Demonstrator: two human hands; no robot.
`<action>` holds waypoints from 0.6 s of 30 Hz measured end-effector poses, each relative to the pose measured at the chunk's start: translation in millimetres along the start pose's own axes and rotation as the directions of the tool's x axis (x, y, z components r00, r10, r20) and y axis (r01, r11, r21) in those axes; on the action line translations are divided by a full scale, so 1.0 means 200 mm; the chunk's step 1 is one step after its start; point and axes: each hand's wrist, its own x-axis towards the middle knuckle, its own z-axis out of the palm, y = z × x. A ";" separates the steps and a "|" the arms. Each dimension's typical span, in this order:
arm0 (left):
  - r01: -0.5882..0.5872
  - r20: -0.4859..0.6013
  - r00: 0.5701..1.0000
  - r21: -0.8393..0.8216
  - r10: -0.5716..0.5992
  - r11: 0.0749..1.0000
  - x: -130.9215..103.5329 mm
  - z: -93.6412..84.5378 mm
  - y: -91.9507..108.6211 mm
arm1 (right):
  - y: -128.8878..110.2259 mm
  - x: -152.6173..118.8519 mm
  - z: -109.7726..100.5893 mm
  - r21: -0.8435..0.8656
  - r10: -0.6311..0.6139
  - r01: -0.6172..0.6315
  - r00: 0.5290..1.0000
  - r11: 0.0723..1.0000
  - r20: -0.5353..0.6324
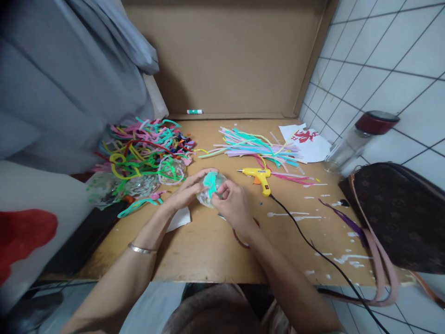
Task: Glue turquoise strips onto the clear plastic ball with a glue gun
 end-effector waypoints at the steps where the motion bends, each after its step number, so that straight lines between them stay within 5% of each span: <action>1: -0.002 -0.003 1.000 0.011 0.002 1.000 0.00 0.00 0.01 | 0.00 0.00 0.00 0.007 0.006 -0.006 1.000 1.000 0.010; 18: -0.011 -0.036 0.999 0.018 0.011 1.000 0.00 0.02 0.04 | 0.01 -0.01 -0.01 0.098 -0.008 0.000 0.996 0.995 0.083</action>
